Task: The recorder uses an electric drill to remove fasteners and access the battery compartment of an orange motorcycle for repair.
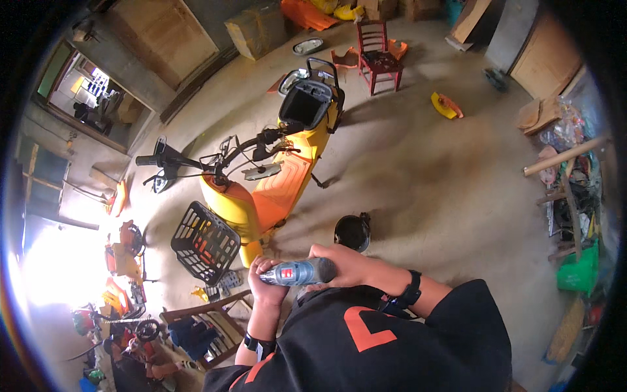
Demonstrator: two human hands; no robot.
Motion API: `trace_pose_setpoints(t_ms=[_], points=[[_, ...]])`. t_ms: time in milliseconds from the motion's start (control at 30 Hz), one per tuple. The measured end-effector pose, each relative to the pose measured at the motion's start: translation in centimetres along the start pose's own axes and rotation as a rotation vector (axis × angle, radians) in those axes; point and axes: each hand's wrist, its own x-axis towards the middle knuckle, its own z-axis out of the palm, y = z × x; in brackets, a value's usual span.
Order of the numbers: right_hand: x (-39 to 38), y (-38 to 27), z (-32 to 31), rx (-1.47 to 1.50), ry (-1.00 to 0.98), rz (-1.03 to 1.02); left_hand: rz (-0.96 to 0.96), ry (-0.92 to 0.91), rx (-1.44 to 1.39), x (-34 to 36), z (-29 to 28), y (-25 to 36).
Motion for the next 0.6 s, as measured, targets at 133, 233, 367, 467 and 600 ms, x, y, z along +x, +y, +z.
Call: trace_pose_setpoints(t_ms=[133, 233, 367, 467, 600], points=[[-2.0, 2.0, -2.7, 0.071, -0.065, -0.006, 0.002, 0.051, 0.016, -0.5, -0.1, -3.3], [-3.0, 3.1, -2.9, 0.225, -0.077, -0.036, 0.117, 0.054, 0.127, -0.5, -0.1, -4.3], [-3.7, 4.2, -2.7, 0.272, -0.011, 0.01, 0.099, 0.021, 0.063, -0.1, -0.7, -4.7], [-3.5, 4.5, -3.3, 0.033, -0.067, -0.101, 0.057, 0.036, 0.042, 0.3, -1.2, -4.8], [-2.4, 4.8, -5.2, -0.057, -0.282, -0.053, -0.074, 0.073, 0.069, 2.7, -0.9, -5.0]])
